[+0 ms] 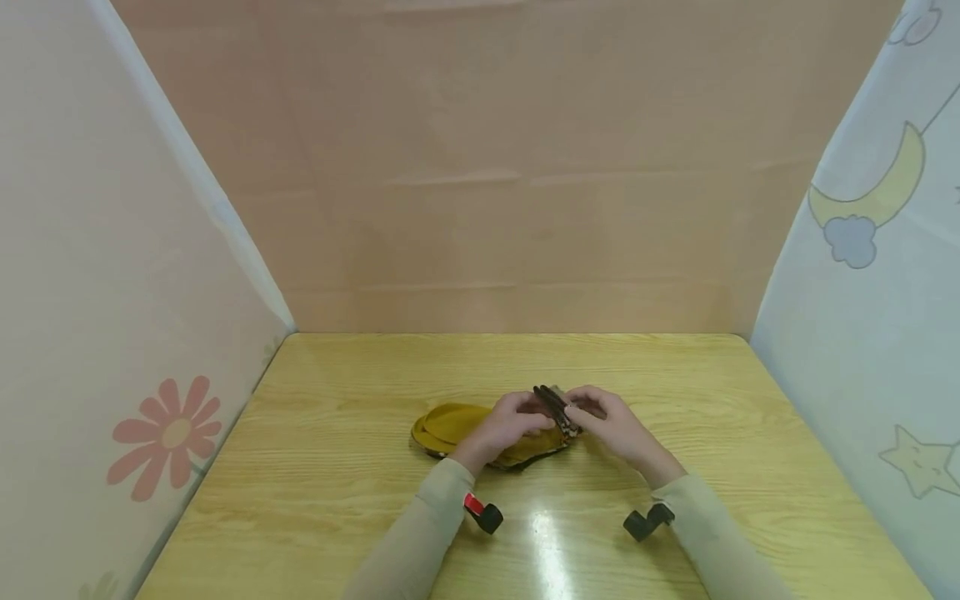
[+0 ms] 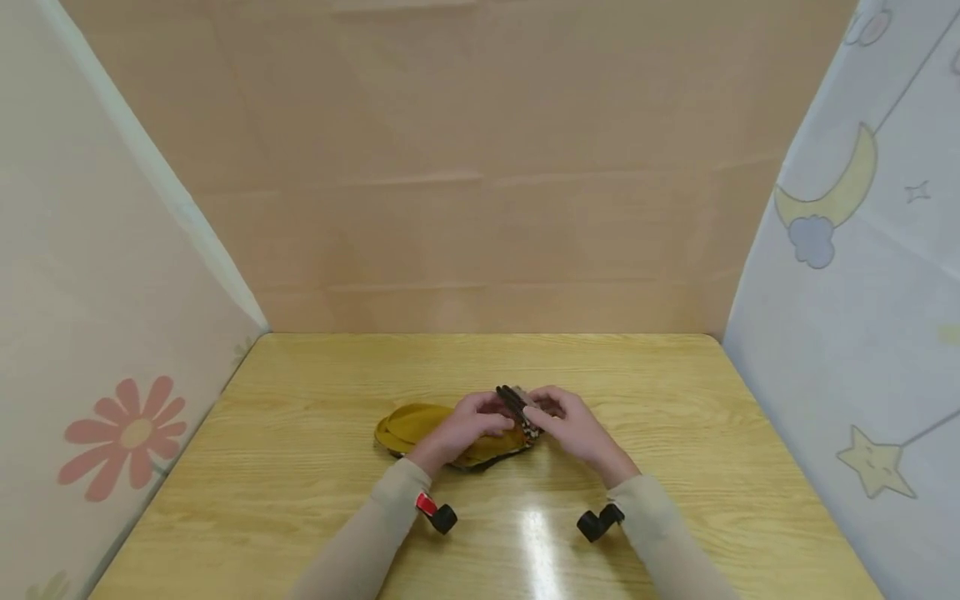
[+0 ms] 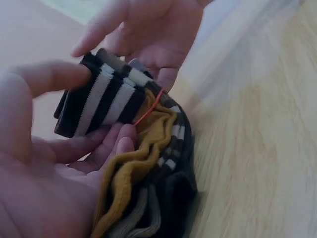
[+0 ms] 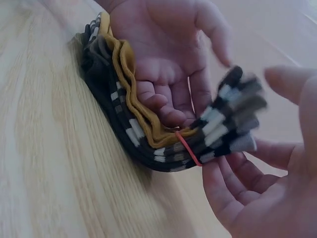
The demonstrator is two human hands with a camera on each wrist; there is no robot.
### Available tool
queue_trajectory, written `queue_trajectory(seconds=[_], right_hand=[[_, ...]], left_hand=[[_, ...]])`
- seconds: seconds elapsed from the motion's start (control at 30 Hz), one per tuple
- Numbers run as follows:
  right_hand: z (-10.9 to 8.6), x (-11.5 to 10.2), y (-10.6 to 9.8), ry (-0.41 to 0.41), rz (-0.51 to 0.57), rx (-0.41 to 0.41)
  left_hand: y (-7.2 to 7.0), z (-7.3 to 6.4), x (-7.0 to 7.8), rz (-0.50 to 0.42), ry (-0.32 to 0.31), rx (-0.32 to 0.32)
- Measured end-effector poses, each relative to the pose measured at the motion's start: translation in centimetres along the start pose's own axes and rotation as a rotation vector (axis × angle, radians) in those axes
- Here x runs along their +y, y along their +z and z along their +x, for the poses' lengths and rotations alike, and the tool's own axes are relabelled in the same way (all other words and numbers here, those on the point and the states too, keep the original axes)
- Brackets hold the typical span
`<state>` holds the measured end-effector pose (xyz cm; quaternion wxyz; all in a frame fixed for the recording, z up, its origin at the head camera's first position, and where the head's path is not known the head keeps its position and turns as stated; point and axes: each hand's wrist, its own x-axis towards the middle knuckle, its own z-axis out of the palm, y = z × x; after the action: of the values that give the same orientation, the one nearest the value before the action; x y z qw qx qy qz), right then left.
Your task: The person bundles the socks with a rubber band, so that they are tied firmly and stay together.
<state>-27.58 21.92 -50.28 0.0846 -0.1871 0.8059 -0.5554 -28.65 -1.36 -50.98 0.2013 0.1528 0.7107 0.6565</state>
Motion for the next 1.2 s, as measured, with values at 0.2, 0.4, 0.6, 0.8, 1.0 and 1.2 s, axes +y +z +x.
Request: queue_trajectory(seconds=[0.2,0.4,0.6,0.8,1.0,1.2], right_hand=[[0.1,-1.0,0.3,-0.033,0.102,-0.065],[0.3,-1.8,0.9,0.008,0.144,-0.140],[0.6,-3.1,1.6,0.043,0.091,-0.202],[1.1,-3.8,2.2,0.067,0.046,-0.231],[1.7,-2.9,2.0,0.025,-0.009,-0.192],[1.7,-1.3,1.8,-0.084,-0.116,-0.108]], left_hand=[[-0.4,-0.4,0.2,-0.107,-0.046,0.013],[-0.4,-0.9,0.6,-0.034,-0.145,0.085],[0.0,-1.1,1.3,0.129,-0.169,0.165],[0.3,-1.1,1.1,0.276,-0.152,0.236],[0.0,-1.1,0.1,0.165,-0.140,0.275],[-0.7,-1.0,-0.9,-0.123,-0.109,0.193]])
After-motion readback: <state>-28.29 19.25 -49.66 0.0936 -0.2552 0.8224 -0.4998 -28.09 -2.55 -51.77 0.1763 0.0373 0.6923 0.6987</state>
